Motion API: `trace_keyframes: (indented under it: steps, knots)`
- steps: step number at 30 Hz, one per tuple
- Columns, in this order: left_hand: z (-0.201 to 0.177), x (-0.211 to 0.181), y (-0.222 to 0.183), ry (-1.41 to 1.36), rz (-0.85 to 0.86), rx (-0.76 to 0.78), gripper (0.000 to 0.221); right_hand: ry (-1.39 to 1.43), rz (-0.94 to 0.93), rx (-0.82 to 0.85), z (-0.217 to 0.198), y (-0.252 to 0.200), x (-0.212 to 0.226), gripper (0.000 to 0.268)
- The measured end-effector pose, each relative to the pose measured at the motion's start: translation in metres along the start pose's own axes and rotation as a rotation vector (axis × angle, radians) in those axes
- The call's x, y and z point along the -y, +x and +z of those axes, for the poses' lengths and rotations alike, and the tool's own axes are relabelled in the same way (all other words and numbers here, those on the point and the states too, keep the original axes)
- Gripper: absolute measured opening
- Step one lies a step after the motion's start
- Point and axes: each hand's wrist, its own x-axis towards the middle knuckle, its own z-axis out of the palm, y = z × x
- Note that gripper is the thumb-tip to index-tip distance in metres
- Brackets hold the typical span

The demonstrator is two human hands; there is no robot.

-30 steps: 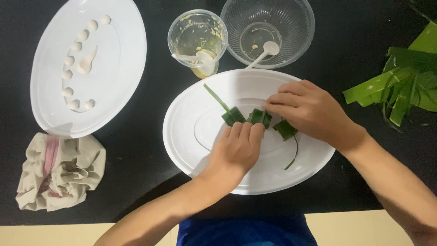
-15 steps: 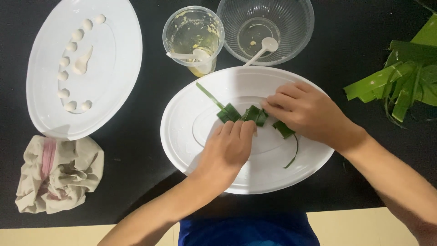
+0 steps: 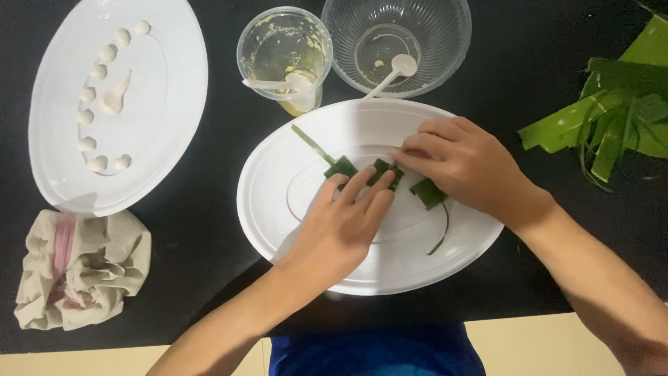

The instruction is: Wrapping small dough balls in green leaf strips and adding a liquid filling using a spoon.

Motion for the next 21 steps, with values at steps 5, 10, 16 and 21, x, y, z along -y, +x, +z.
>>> trace_keyframes:
  steps: [5,10,16,21]
  knots:
    - [0.002,0.0,-0.001,-0.081,-0.013,-0.013,0.023,0.092,0.054,-0.016,0.001,-0.003,-0.001,0.023]
    - [-0.016,0.007,0.004,-0.374,-0.164,0.041,0.022,0.342,0.14,-0.095,-0.019,0.002,-0.003,0.022]
    - [-0.037,0.028,0.003,-0.253,-0.214,-0.158,0.017,0.308,0.297,-0.241,-0.044,-0.009,-0.014,0.024]
    - [-0.053,0.039,-0.002,-0.128,-0.313,-0.193,0.018,0.27,0.375,-0.306,-0.042,-0.02,-0.02,0.016]
